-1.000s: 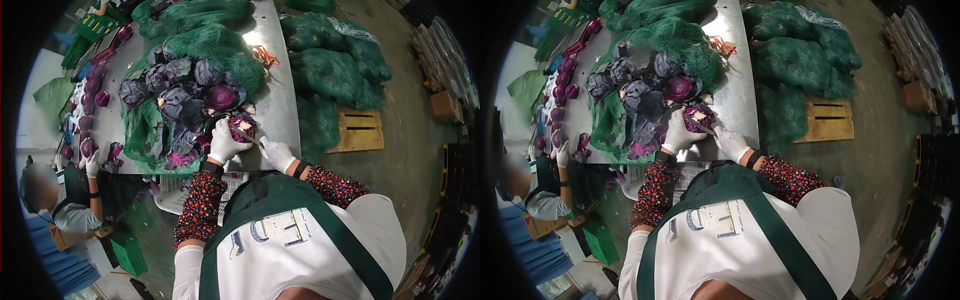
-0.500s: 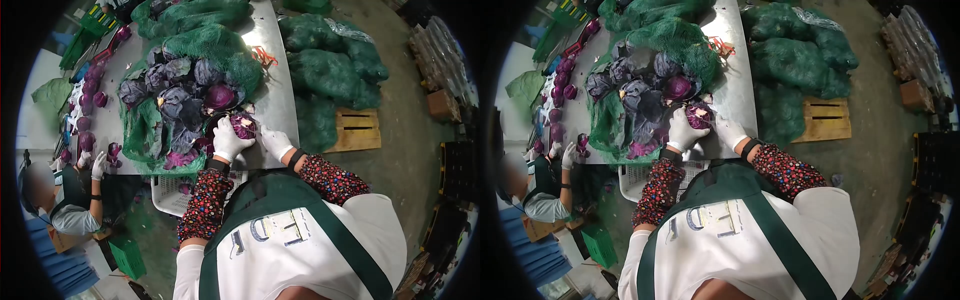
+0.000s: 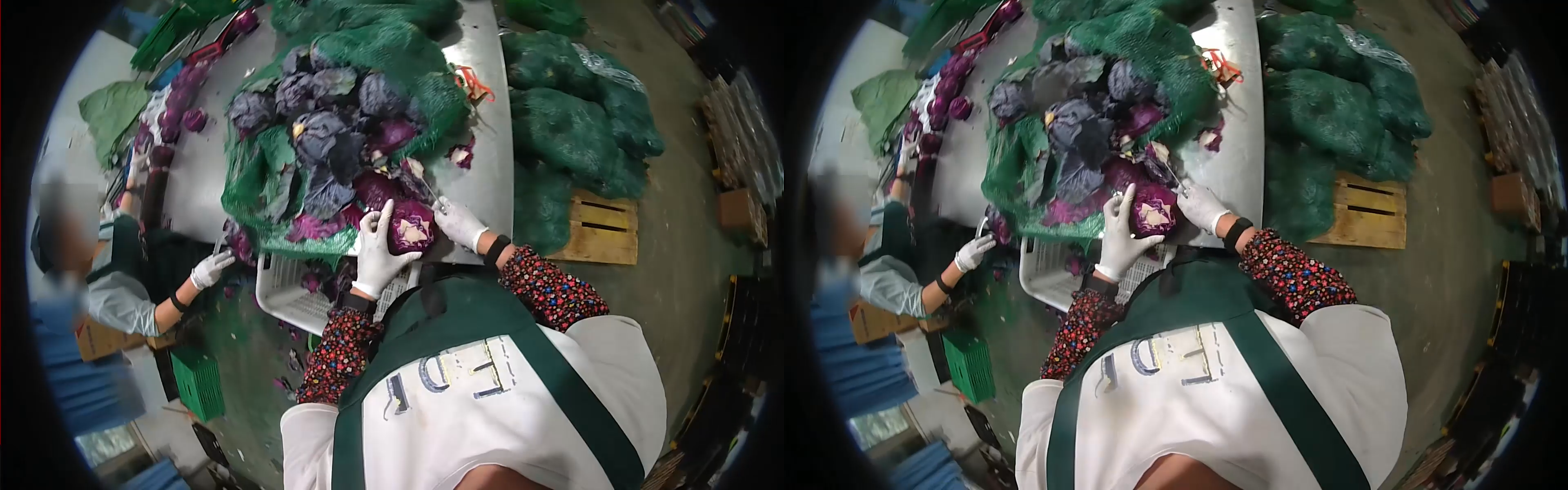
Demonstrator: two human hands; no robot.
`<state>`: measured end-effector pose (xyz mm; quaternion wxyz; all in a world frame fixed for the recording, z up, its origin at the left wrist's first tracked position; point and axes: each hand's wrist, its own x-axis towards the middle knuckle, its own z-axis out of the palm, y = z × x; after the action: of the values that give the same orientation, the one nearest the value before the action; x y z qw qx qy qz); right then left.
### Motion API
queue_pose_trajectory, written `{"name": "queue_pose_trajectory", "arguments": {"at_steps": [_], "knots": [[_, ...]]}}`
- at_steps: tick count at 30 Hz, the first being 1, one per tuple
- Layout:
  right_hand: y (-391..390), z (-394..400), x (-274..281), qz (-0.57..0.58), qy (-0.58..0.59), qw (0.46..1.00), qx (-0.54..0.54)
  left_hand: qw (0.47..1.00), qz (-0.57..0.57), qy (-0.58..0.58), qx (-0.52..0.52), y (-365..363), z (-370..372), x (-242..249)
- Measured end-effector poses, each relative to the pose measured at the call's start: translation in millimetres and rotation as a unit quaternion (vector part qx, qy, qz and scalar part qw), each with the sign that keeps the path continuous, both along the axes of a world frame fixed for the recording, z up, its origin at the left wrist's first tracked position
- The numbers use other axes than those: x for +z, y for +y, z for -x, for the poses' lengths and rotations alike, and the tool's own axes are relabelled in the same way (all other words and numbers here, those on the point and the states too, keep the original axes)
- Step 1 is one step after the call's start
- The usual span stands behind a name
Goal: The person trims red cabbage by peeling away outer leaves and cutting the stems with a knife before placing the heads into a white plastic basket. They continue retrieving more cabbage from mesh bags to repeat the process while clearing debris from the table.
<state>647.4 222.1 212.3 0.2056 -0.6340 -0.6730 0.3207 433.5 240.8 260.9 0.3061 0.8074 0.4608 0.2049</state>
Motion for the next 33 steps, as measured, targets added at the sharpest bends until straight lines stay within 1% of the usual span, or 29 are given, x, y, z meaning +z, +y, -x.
{"name": "queue_pose_trajectory", "arguments": {"at_steps": [1, 2, 3, 4, 6, 7, 8, 10, 11, 14, 15, 16, 17, 18, 20, 22, 23, 24, 26, 27, 28, 30, 31, 32, 33], "knots": [[4, 3, 4, -0.015, 0.007, 1.000, 0.003, 0.999, -0.030, 0.009, 0.021, -1, 3, -8], [10, 5, 7, -0.034, 0.012, 0.999, 0.005, 0.999, -0.015, -0.017, 0.041, -1, 3, -10], [15, 6, 11, -0.033, 0.078, 0.996, -0.023, 0.997, -0.039, -0.028, 0.055, 0, 1, -15], [17, 5, 16, -0.033, 0.076, 0.996, -0.018, 0.995, -0.062, -0.039, 0.067, 1, -1, -18], [17, 0, 54, 0.032, 0.011, 0.998, 0.047, 0.995, -0.057, -0.049, 0.065, 6, -5, -20], [14, -3, 39, -0.029, 0.025, 0.998, 0.057, 0.995, -0.052, -0.057, 0.058, 8, -8, -21], [12, -4, 37, -0.029, 0.020, 0.998, 0.058, 0.995, -0.053, -0.062, 0.059, 10, -12, -19], [8, -5, 32, 0.002, -0.003, 0.999, 0.054, 0.996, 0.015, -0.042, 0.073, 14, -14, -15], [8, -5, 40, 0.039, -0.020, 0.997, 0.058, 0.996, 0.013, -0.036, 0.076, 15, -15, -14], [13, -7, 24, 0.043, -0.048, 0.997, 0.047, 0.997, 0.001, -0.019, 0.077, 20, -19, -17], [14, -7, 14, 0.010, -0.065, 0.996, 0.060, 0.997, 0.001, -0.017, 0.080, 23, -20, -15], [18, -8, -1, 0.012, -0.065, 0.996, 0.058, 0.997, 0.003, -0.017, 0.078, 25, -22, -14], [23, -11, -19, -0.060, -0.112, 0.989, 0.075, 0.995, 0.016, 0.001, 0.103, 26, -27, -10], [27, -14, -23, -0.130, -0.158, 0.975, 0.091, 0.991, 0.031, 0.018, 0.126, 27, -32, -9], [37, -19, -29, -0.122, -0.168, 0.974, 0.086, 0.992, 0.020, 0.016, 0.125, 29, -38, -12], [46, -21, -34, -0.178, -0.157, 0.967, 0.088, 0.989, 0.014, 0.021, 0.147, 30, -41, -12], [52, -20, -19, -0.066, -0.155, 0.982, 0.088, 0.991, 0.001, 0.032, 0.128, 29, -39, -10], [52, -25, -29, -0.067, -0.156, 0.982, 0.088, 0.993, 0.010, 0.027, 0.112, 25, -36, -6], [59, -32, -45, 0.011, -0.144, 0.987, 0.065, 0.990, -0.110, -0.065, 0.062, 15, -16, -34], [56, -27, -39, 0.034, -0.111, 0.993, -0.008, 0.990, -0.074, -0.110, 0.055, 8, -5, -37], [50, -22, -40, 0.043, -0.106, 0.993, 0.004, 0.986, -0.050, -0.148, 0.056, 0, 4, -43], [47, -13, -36, -0.014, -0.062, 0.998, -0.010, 0.968, 0.073, -0.226, 0.078, -16, 18, -48], [41, -6, -31, -0.003, -0.019, 1.000, -0.020, 0.980, 0.055, -0.175, 0.082, -25, 25, -46], [41, -5, -47, -0.013, -0.051, 0.999, 0.008, 0.992, 0.020, -0.084, 0.091, -30, 27, -32], [36, 3, -53, -0.088, -0.055, 0.995, 0.006, 0.969, 0.123, -0.160, 0.140, -35, 31, -45]]}}
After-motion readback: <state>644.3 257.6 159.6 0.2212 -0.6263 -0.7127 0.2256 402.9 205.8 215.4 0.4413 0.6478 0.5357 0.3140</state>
